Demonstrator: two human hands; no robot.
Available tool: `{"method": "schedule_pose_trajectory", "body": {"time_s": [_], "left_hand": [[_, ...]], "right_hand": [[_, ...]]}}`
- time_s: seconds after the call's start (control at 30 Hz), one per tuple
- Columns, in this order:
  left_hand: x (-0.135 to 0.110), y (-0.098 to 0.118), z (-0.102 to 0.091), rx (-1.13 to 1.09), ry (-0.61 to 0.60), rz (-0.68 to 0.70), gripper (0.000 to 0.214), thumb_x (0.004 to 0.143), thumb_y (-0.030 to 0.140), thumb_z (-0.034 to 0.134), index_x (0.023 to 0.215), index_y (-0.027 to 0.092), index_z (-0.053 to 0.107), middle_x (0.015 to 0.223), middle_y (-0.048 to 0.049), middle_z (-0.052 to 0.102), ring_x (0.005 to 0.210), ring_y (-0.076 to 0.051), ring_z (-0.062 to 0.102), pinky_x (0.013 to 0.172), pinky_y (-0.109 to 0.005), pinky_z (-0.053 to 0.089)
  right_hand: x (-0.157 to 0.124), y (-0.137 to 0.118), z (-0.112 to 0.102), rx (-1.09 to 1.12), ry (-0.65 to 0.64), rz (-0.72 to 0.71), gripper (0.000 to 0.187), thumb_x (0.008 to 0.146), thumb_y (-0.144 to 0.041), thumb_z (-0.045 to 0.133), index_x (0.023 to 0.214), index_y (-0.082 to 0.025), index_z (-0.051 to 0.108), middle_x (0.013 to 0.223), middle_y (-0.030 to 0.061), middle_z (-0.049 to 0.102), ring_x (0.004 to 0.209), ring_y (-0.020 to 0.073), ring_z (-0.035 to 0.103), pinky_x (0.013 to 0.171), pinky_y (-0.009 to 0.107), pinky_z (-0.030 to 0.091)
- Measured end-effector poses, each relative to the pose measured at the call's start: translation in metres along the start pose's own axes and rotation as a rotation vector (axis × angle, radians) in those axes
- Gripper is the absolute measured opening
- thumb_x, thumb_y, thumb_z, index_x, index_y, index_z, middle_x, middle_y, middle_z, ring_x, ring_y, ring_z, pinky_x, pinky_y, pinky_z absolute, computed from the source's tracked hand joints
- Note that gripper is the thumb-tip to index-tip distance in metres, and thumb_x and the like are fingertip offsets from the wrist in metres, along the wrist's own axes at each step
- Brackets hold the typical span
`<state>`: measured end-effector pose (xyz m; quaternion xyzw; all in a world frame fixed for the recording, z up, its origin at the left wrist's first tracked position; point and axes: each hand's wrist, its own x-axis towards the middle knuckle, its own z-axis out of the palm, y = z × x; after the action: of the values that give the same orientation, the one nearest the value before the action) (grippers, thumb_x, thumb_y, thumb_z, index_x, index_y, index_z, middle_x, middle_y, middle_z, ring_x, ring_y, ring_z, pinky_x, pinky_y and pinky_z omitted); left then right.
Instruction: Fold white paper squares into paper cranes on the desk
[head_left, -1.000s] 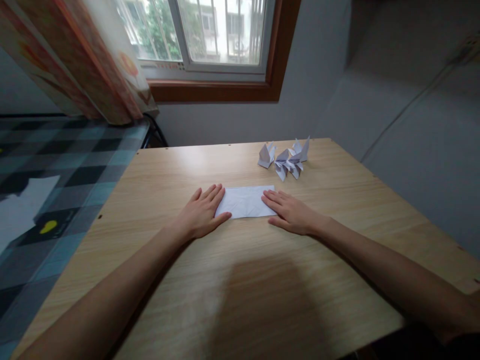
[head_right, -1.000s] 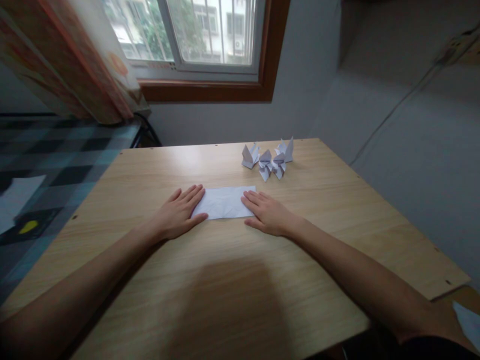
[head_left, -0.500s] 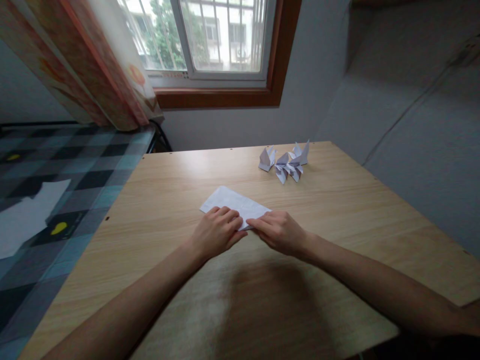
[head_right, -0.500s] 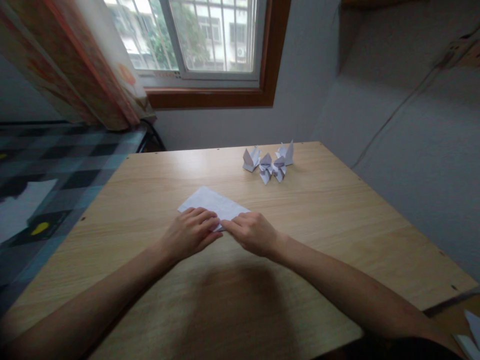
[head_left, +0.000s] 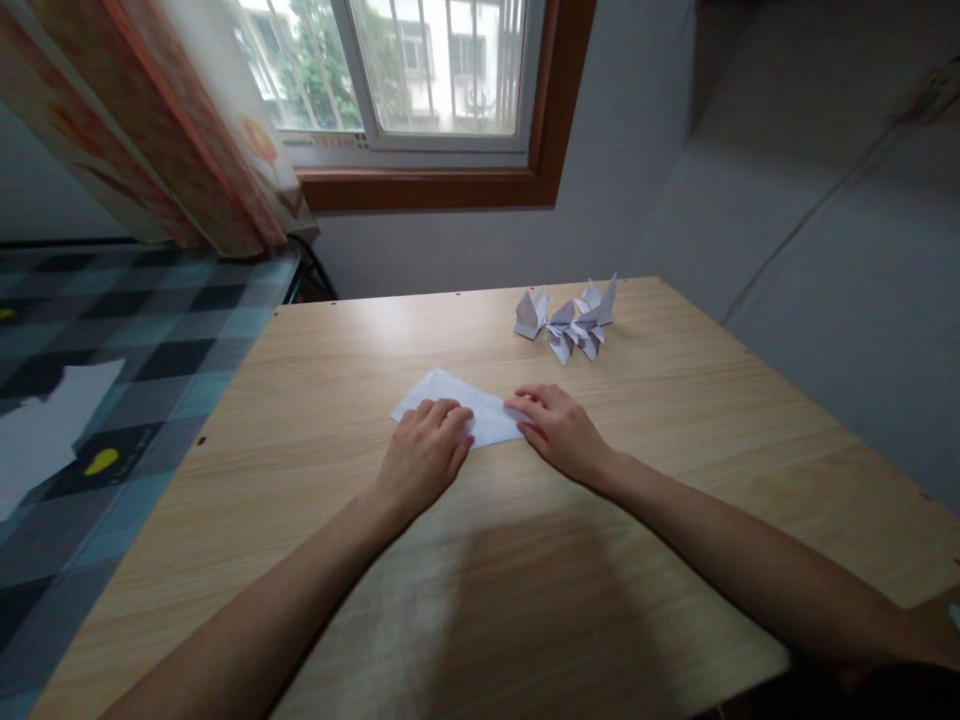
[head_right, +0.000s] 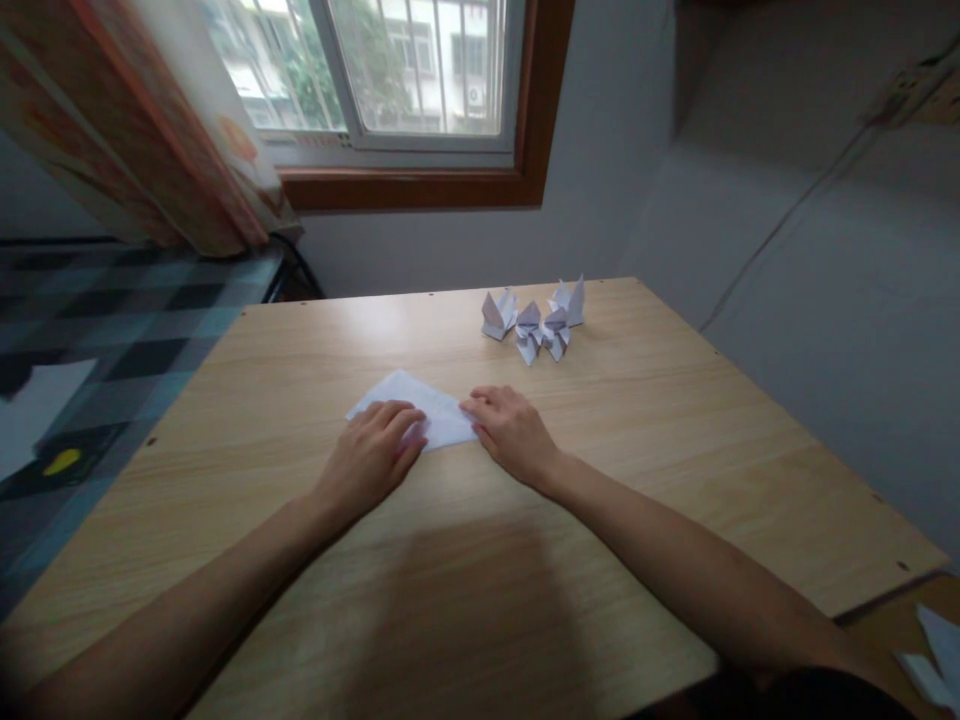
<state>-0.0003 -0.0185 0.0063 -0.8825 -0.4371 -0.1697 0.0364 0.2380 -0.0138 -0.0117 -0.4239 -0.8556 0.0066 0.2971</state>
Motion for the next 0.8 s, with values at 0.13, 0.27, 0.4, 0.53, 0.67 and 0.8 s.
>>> {"method": "schedule_pose_trajectory", "body": {"time_s": [0.13,0.27,0.4,0.53,0.67,0.8], "left_hand": [[0.001,-0.007,0.005,-0.027,-0.148,0.211,0.042,0.098,0.018,0.039,0.137,0.024,0.055,0.147,-0.0062,0.055,0.134,-0.026,0.05,0.107,-0.046,0.041],[0.004,-0.012,0.0,-0.028,-0.288,0.235,0.05,0.094,0.016,0.04,0.142,0.023,0.051,0.15,-0.0069,0.052,0.139,-0.027,0.046,0.113,-0.05,0.035],[0.004,-0.012,-0.008,-0.035,-0.335,0.245,0.048,0.096,0.022,0.039,0.143,0.02,0.049,0.152,-0.0085,0.048,0.142,-0.028,0.043,0.114,-0.052,0.034],[0.007,-0.009,-0.01,-0.024,-0.308,0.251,0.042,0.099,0.037,0.044,0.136,0.019,0.055,0.15,-0.0112,0.051,0.14,-0.031,0.045,0.113,-0.054,0.034],[0.013,-0.005,-0.008,0.007,-0.272,0.265,0.035,0.099,0.038,0.049,0.125,0.018,0.06,0.141,-0.0116,0.06,0.132,-0.03,0.053,0.11,-0.05,0.038],[0.018,0.003,-0.01,0.048,-0.189,0.275,0.029,0.097,0.037,0.052,0.113,0.015,0.063,0.119,-0.0126,0.071,0.116,-0.029,0.062,0.098,-0.045,0.045]], "right_hand": [[-0.008,0.005,-0.004,-0.065,-0.114,-0.335,0.027,0.096,-0.011,0.051,0.116,-0.015,0.069,0.12,0.0131,0.072,0.113,0.0245,0.066,0.098,0.041,0.055],[-0.022,0.013,-0.02,-0.11,-0.163,-0.428,0.033,0.096,-0.008,0.047,0.122,-0.01,0.066,0.124,0.0164,0.07,0.118,0.024,0.066,0.099,0.039,0.055],[-0.032,0.019,-0.039,-0.169,-0.169,-0.439,0.03,0.097,-0.008,0.044,0.115,-0.01,0.068,0.118,0.0157,0.072,0.112,0.0236,0.067,0.094,0.038,0.057],[-0.026,0.017,-0.043,-0.232,-0.223,-0.45,0.023,0.097,-0.009,0.047,0.098,-0.014,0.069,0.095,0.0109,0.075,0.09,0.0201,0.069,0.078,0.032,0.055],[-0.01,0.01,-0.038,-0.38,-0.25,-0.519,0.026,0.096,-0.008,0.047,0.078,-0.015,0.065,0.07,0.0064,0.068,0.067,0.0174,0.059,0.063,0.031,0.044],[0.002,0.001,-0.042,-0.393,-0.177,-0.543,0.026,0.097,-0.012,0.047,0.079,-0.016,0.065,0.068,0.0051,0.065,0.066,0.0174,0.056,0.063,0.032,0.041]]}}
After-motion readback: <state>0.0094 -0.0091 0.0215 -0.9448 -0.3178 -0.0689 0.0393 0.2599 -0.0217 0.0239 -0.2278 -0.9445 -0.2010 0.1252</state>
